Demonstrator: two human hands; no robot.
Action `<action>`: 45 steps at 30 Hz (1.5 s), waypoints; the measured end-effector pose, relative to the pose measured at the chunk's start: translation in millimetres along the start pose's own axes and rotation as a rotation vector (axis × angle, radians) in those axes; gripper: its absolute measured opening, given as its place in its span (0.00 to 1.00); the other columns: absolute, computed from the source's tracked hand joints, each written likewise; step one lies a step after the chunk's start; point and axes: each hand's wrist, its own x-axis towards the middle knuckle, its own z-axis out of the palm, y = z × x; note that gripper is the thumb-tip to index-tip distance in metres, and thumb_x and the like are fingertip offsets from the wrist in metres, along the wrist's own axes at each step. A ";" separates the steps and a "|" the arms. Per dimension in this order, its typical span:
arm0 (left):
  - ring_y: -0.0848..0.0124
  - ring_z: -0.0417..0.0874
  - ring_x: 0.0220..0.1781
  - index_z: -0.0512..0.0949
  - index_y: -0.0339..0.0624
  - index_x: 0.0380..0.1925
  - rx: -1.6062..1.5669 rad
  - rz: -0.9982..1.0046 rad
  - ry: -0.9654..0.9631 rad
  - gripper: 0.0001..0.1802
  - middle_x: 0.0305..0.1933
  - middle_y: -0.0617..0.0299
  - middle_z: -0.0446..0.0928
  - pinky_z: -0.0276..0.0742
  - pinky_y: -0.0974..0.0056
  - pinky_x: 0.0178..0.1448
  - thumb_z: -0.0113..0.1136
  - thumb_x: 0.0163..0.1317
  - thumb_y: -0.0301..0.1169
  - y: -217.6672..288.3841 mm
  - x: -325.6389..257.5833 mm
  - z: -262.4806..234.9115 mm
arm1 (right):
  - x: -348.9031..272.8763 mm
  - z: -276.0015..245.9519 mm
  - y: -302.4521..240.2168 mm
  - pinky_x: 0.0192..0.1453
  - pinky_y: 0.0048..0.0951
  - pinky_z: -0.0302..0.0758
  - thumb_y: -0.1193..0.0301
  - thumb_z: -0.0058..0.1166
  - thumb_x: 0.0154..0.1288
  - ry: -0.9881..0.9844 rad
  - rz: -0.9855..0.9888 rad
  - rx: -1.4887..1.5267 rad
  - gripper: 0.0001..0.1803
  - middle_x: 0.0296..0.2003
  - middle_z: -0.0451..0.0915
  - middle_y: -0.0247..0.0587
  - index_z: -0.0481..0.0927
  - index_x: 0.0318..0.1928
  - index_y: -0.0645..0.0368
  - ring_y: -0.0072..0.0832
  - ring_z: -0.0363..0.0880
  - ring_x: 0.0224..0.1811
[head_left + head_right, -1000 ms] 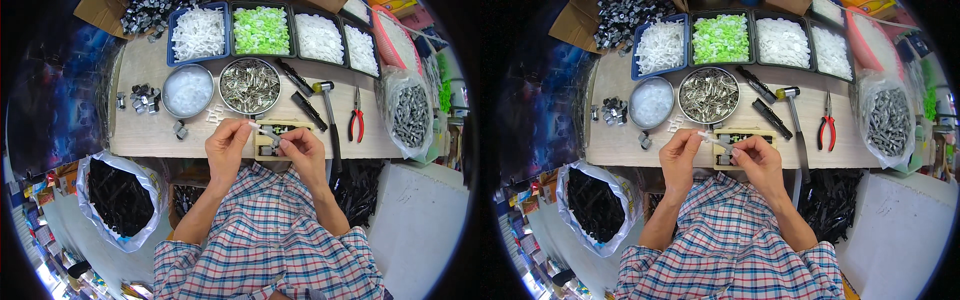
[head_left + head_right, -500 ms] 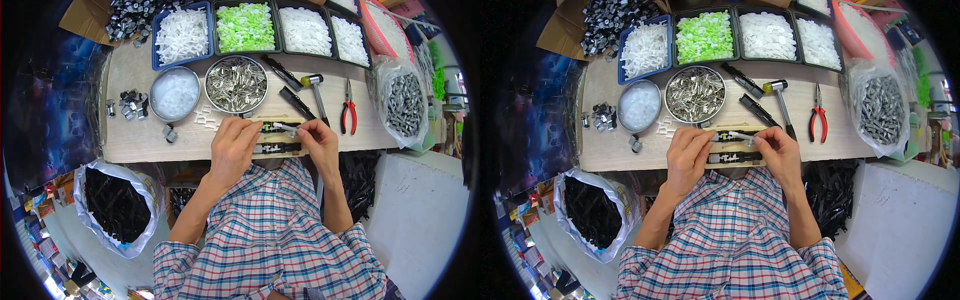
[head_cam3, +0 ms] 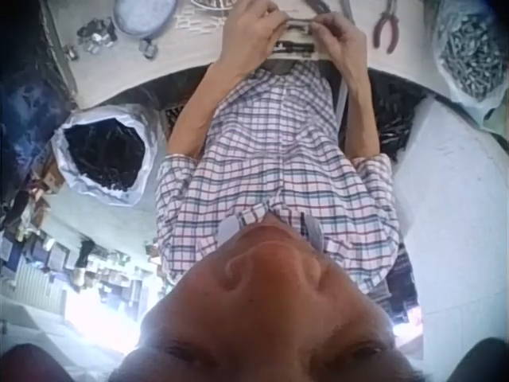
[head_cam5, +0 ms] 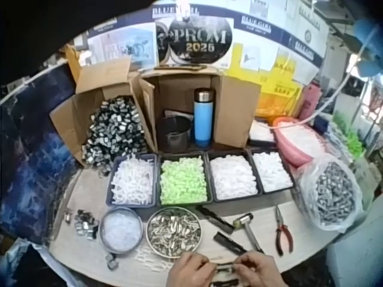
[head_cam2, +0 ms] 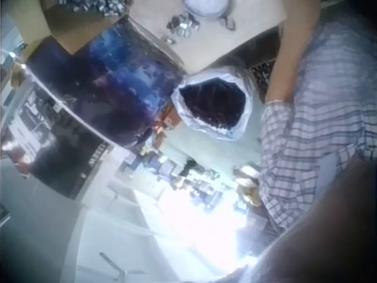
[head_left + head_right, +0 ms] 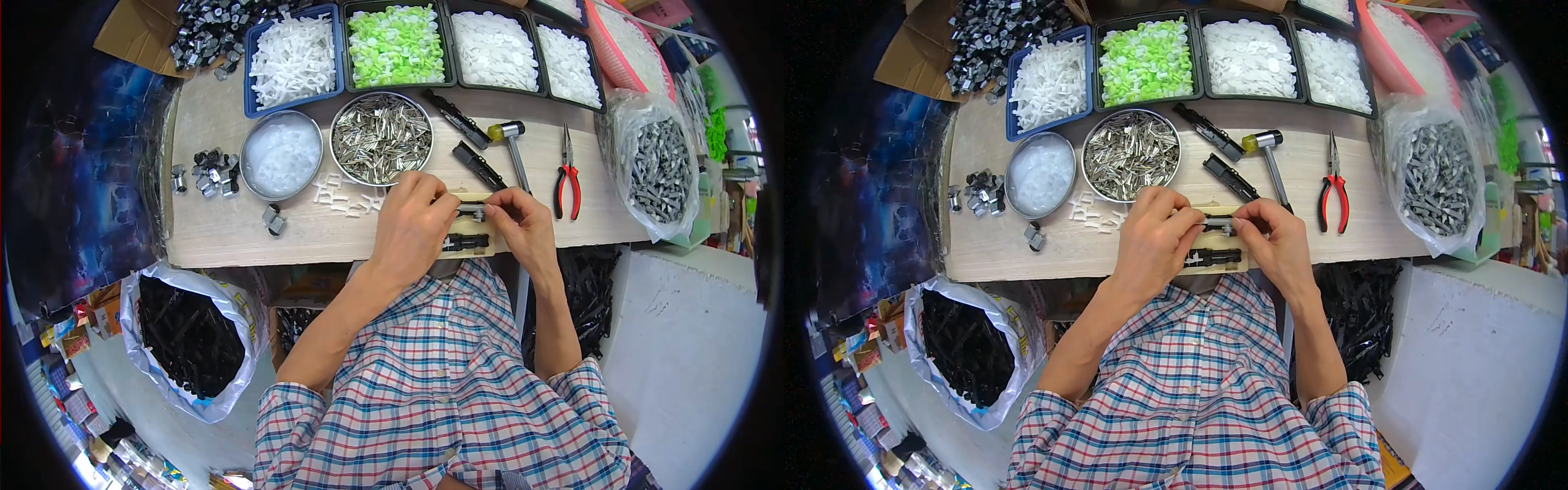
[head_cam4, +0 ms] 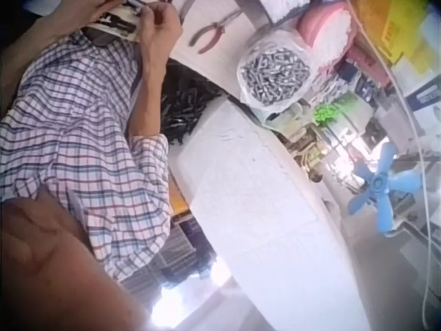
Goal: Assembling small mechanical components at a workstation using pliers and a small hammer.
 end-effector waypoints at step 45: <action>0.54 0.80 0.53 0.82 0.34 0.45 0.396 -0.053 0.296 0.14 0.48 0.53 0.81 0.76 0.55 0.56 0.66 0.58 0.19 -58.3 -58.6 -43.5 | 21.3 -220.7 57.9 0.53 0.37 0.77 0.76 0.56 0.71 0.770 -0.278 -1.116 0.09 0.44 0.85 0.49 0.83 0.49 0.63 0.44 0.83 0.46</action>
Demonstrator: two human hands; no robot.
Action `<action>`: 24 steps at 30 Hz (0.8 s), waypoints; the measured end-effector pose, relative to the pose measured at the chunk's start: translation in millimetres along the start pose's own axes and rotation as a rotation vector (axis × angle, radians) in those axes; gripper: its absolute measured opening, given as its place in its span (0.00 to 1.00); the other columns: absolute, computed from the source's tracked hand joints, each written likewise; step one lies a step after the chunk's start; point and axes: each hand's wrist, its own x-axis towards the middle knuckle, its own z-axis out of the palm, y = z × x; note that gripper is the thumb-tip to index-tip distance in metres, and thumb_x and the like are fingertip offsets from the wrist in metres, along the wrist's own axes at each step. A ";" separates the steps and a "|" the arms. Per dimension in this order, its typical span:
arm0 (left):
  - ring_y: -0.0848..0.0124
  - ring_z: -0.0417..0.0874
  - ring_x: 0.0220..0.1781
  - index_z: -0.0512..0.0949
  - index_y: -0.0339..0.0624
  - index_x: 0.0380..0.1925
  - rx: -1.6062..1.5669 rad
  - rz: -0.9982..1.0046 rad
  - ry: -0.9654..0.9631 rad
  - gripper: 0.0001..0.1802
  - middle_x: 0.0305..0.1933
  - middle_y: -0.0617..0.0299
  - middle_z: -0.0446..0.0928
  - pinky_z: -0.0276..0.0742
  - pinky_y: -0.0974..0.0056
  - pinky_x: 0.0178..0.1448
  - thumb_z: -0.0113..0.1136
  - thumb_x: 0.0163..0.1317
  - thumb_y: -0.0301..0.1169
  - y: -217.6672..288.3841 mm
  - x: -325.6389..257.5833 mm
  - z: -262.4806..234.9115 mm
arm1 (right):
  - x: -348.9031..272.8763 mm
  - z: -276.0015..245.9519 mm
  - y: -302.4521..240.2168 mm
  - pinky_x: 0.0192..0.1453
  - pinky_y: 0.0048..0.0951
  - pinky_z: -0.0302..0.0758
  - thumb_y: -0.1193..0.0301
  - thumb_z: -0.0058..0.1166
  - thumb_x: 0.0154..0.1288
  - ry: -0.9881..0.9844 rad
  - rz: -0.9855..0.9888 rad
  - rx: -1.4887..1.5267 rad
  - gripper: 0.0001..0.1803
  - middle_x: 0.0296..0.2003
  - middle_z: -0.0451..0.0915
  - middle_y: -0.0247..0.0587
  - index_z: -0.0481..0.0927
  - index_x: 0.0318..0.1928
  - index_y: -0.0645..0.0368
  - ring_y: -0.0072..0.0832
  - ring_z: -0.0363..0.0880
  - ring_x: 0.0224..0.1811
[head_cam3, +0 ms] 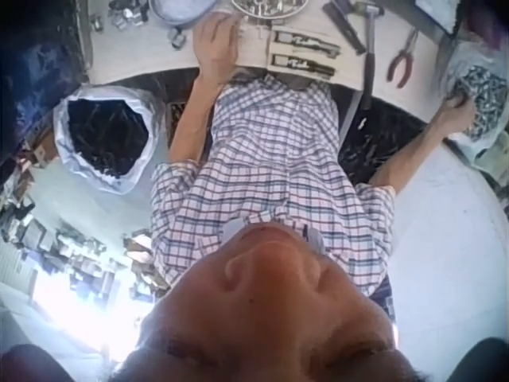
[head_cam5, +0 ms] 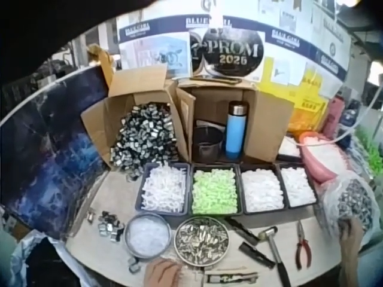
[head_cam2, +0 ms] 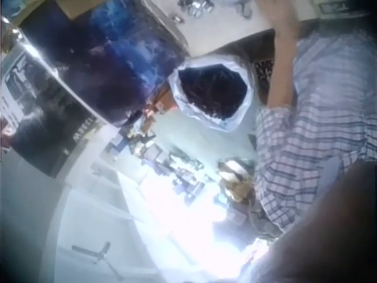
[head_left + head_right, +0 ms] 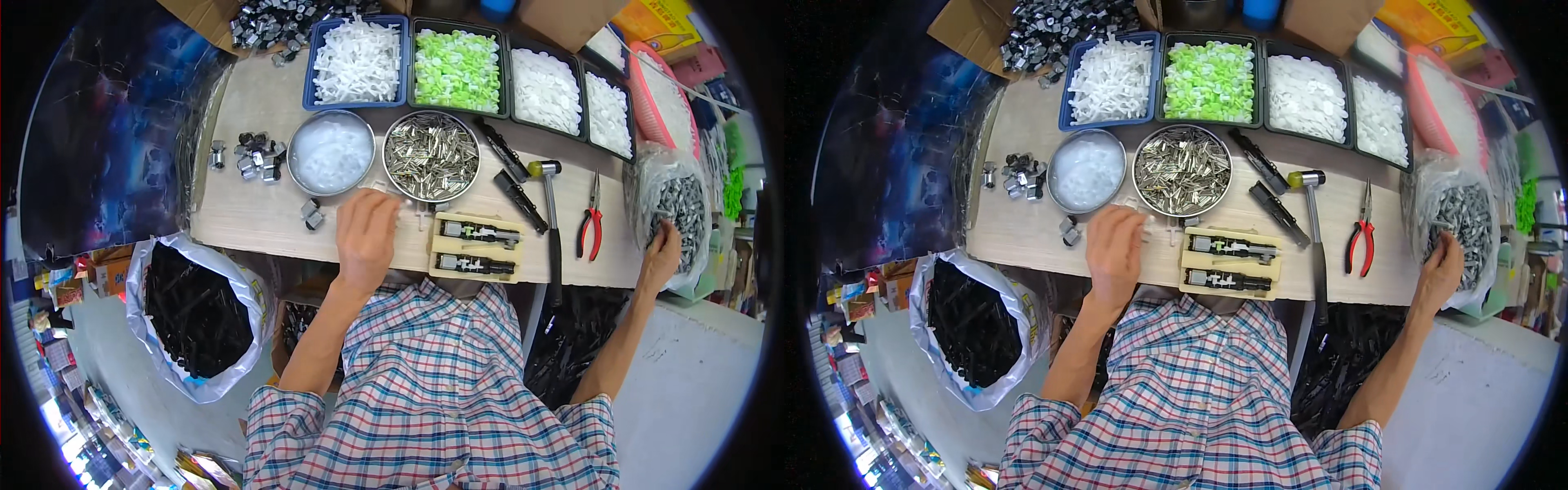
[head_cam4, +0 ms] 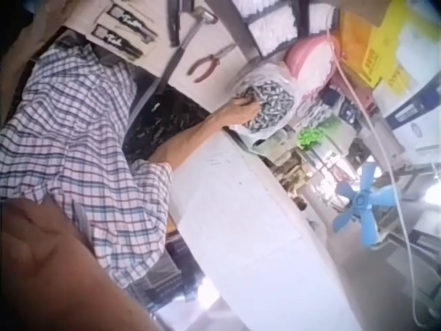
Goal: Assembling small mechanical components at a workstation using pliers and a small hammer.
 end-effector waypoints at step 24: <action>0.49 0.79 0.44 0.78 0.33 0.47 -0.034 -0.357 0.041 0.11 0.42 0.45 0.74 0.75 0.51 0.47 0.54 0.66 0.15 -46.4 36.2 -42.2 | -53.6 -21.9 -150.6 0.49 0.27 0.77 0.78 0.40 0.81 -0.053 0.049 0.978 0.13 0.45 0.78 0.42 0.69 0.60 0.65 0.25 0.79 0.43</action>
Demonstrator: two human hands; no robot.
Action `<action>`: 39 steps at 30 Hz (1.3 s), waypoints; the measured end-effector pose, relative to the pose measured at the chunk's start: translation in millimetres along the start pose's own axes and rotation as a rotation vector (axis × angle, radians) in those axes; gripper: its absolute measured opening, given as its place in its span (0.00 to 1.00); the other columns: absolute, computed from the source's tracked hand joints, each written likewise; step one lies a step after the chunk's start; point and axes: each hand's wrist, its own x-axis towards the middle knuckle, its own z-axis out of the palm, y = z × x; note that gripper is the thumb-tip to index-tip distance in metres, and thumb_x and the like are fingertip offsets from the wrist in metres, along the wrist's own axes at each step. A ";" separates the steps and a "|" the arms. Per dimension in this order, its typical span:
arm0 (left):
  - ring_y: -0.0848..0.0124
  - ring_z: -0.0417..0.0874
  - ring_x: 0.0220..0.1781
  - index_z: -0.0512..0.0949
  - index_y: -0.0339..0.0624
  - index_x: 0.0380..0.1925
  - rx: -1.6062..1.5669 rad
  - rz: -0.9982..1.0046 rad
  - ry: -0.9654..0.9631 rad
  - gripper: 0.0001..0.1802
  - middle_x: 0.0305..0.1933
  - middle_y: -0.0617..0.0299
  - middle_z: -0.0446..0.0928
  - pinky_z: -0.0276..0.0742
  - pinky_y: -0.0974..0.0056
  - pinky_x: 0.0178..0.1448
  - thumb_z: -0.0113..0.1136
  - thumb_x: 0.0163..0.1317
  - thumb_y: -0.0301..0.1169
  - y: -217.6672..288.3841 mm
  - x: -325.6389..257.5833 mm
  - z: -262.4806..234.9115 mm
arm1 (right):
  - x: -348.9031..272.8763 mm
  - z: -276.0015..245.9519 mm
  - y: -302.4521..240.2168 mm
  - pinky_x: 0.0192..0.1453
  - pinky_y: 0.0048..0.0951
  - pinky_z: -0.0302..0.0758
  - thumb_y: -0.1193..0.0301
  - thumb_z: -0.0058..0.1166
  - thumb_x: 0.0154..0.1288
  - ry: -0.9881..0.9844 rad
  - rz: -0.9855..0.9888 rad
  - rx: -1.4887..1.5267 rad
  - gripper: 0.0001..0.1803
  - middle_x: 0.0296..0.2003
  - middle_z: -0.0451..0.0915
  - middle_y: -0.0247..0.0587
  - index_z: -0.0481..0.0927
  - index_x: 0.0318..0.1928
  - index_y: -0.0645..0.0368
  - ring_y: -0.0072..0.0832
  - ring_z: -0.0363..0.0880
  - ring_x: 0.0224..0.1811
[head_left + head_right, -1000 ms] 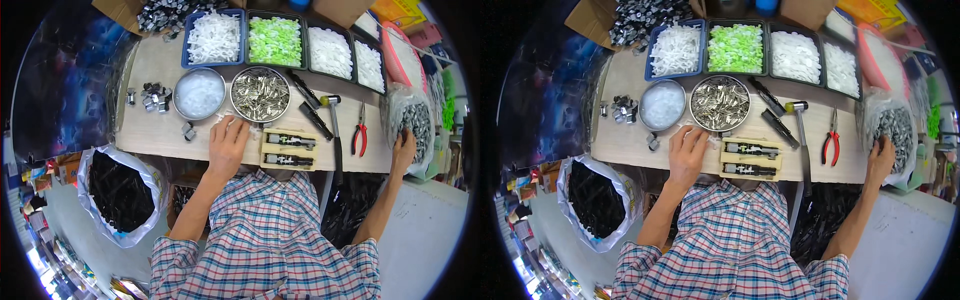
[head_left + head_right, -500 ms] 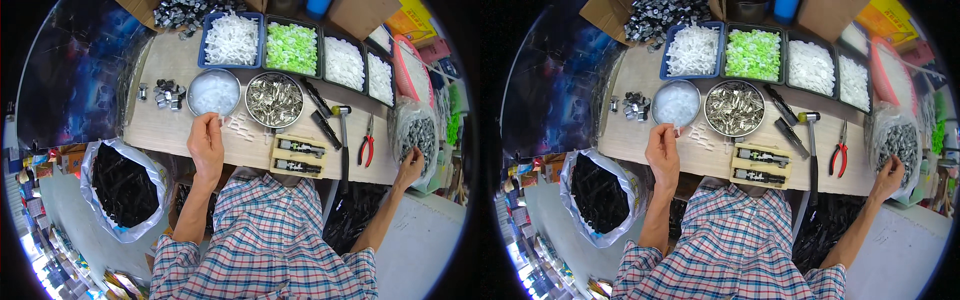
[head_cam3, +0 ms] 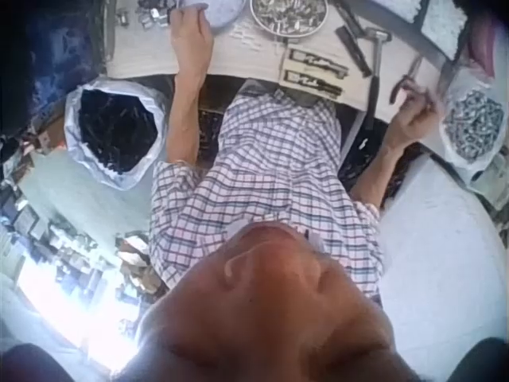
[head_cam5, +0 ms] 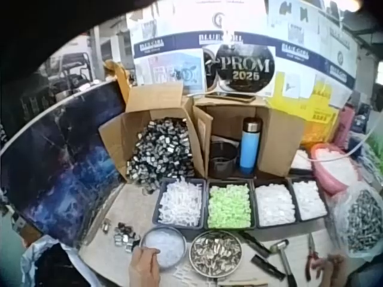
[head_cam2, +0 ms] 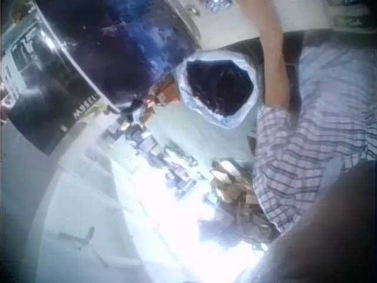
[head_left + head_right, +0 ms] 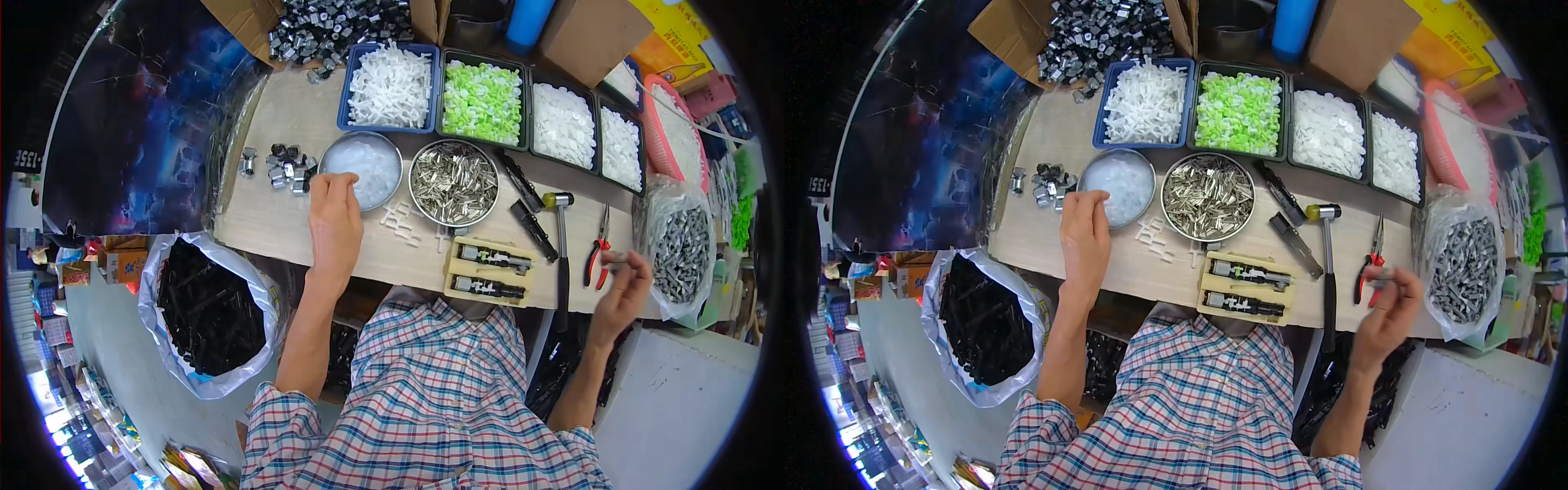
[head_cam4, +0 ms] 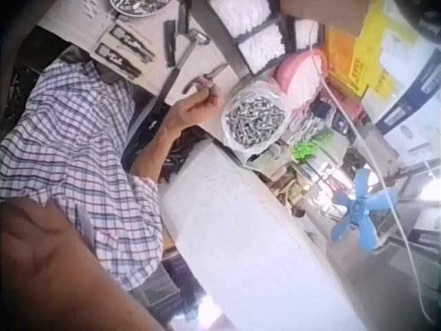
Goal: Assembling small mechanical components at a workstation using pliers and a small hammer.
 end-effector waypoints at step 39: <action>0.74 0.84 0.49 0.79 0.30 0.52 -1.060 -0.491 -0.374 0.16 0.46 0.56 0.84 0.79 0.70 0.56 0.66 0.64 0.17 75.8 -51.2 23.8 | -48.4 99.9 -67.7 0.47 0.21 0.82 0.80 0.55 0.73 -0.484 0.553 0.537 0.08 0.39 0.83 0.35 0.81 0.49 0.66 0.18 0.83 0.39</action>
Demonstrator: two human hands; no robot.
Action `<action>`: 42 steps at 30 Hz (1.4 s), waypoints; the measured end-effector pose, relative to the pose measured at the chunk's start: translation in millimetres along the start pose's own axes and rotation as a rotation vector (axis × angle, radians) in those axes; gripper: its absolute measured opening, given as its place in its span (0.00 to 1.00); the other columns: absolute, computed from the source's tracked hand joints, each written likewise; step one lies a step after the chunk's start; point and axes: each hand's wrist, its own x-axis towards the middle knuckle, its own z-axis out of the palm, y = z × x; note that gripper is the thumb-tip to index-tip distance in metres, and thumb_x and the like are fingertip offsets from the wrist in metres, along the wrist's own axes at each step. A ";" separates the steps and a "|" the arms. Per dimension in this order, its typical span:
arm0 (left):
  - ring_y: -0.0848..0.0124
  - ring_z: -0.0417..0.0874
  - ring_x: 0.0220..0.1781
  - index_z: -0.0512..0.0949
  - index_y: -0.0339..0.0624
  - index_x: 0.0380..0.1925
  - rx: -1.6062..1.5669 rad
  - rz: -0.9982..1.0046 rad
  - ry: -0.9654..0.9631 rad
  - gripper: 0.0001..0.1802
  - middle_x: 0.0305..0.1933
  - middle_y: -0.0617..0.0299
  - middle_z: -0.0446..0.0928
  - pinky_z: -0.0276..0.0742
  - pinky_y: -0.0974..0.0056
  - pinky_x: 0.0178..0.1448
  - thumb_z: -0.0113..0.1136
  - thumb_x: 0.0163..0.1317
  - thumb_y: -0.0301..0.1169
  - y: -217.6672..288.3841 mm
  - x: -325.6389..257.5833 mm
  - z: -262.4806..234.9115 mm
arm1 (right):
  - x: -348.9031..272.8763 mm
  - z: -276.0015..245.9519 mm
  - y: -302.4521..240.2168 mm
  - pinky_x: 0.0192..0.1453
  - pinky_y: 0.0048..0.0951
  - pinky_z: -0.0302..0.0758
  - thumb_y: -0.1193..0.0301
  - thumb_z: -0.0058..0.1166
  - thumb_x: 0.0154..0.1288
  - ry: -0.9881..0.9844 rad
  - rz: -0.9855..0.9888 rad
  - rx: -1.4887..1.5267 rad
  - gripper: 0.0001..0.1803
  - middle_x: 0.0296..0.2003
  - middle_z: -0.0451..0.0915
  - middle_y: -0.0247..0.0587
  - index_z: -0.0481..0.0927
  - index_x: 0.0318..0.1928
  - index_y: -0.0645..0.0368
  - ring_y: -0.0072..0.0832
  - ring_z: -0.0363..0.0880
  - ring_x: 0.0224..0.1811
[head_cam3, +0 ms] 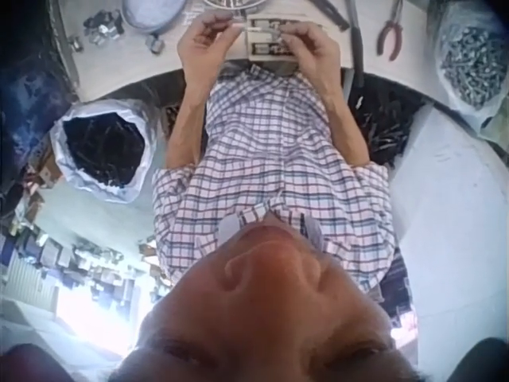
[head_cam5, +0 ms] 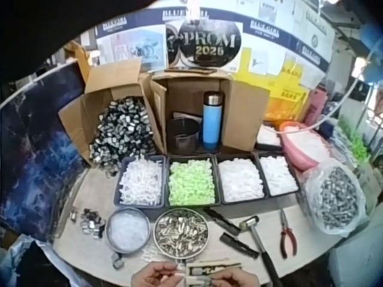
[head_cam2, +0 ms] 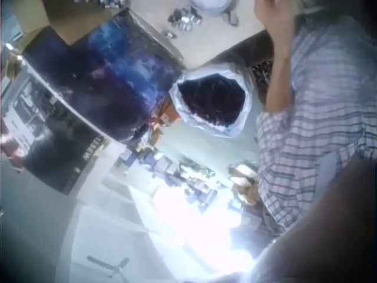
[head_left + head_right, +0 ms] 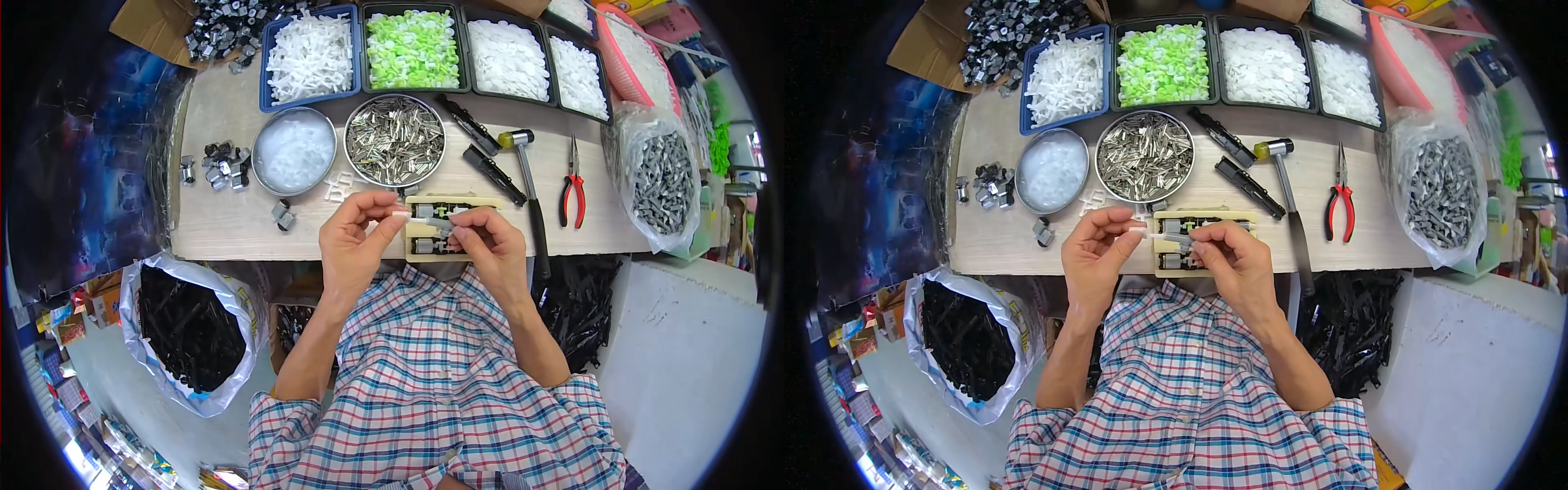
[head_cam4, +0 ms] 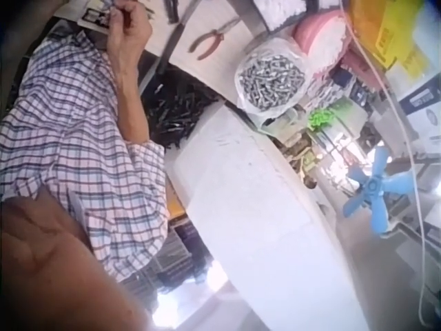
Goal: Assembling small mechanical components at a workstation using pliers and a small hammer.
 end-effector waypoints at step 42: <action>0.58 0.79 0.48 0.81 0.39 0.33 0.994 0.728 -0.289 0.11 0.37 0.60 0.77 0.74 0.55 0.49 0.67 0.46 0.22 -32.9 -12.4 64.3 | -31.2 -46.5 13.7 0.39 0.27 0.77 0.82 0.65 0.61 0.139 -0.192 -0.597 0.09 0.42 0.76 0.43 0.83 0.42 0.64 0.29 0.80 0.36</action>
